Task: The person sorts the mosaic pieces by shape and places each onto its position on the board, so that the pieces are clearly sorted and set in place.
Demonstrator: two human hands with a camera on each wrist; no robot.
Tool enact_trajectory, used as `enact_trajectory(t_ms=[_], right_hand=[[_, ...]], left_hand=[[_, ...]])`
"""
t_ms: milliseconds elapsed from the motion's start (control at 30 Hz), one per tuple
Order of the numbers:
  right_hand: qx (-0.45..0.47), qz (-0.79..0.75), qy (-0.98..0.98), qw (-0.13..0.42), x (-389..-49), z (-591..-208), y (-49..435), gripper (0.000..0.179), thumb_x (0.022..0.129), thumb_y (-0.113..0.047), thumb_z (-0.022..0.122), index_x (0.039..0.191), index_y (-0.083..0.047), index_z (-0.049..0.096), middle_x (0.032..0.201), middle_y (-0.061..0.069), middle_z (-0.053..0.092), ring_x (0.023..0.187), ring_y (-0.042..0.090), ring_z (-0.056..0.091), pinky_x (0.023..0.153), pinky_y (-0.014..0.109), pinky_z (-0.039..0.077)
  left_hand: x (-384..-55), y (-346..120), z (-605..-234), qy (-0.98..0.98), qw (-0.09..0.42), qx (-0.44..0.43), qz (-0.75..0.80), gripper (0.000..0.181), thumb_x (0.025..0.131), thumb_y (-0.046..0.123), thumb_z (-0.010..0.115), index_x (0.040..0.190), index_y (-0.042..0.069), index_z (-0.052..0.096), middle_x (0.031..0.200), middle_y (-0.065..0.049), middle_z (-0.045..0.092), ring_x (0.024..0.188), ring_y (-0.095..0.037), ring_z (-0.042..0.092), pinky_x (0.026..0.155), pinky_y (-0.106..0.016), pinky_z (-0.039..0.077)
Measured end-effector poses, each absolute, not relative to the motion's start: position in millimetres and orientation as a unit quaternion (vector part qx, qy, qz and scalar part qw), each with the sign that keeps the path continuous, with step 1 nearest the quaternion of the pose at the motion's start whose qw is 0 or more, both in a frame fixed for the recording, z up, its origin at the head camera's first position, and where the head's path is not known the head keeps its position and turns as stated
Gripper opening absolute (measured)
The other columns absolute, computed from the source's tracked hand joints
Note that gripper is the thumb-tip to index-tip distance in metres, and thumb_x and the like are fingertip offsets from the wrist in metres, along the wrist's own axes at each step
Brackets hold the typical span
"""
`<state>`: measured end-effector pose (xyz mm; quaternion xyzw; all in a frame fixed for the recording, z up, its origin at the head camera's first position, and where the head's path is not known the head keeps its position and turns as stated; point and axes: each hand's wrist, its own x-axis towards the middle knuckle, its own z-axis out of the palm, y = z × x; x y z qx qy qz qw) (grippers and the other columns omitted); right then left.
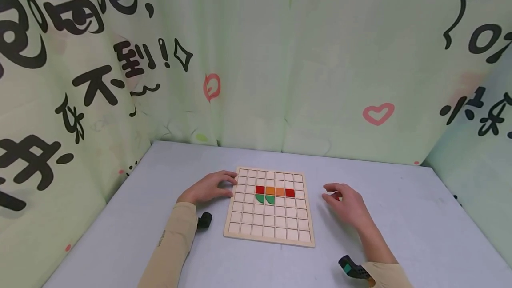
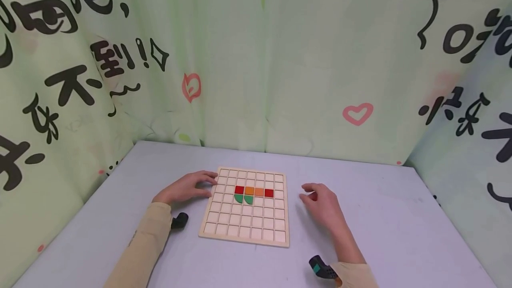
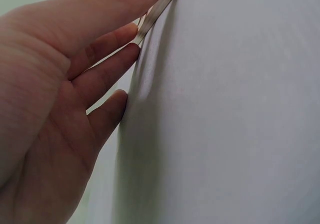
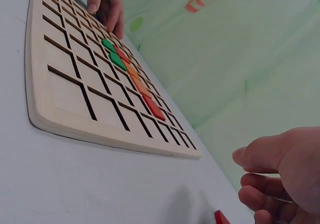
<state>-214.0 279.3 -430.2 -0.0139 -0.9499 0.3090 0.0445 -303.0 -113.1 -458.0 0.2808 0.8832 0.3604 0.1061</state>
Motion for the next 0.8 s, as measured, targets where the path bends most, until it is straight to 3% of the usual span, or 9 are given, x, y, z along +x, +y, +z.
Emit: enact_trajectory(t_ms=[800], right_hand=[[-0.019, 0.281, -0.959, 0.026, -218, -444, 314, 0.043, 0.09, -0.016, 0.07, 0.126, 0.004, 0.059, 0.118, 0.024, 0.059, 0.097, 0.033, 0.057, 0.08, 0.045, 0.056]], left_hand=[[-304, -113, -460, 0.884, 0.106, 0.288, 0.354, 0.034, 0.087, 0.02, 0.075, 0.119, 0.011, 0.068, 0.145, -0.006, 0.049, 0.139, -0.028, 0.039, 0.115, -0.044, 0.031]])
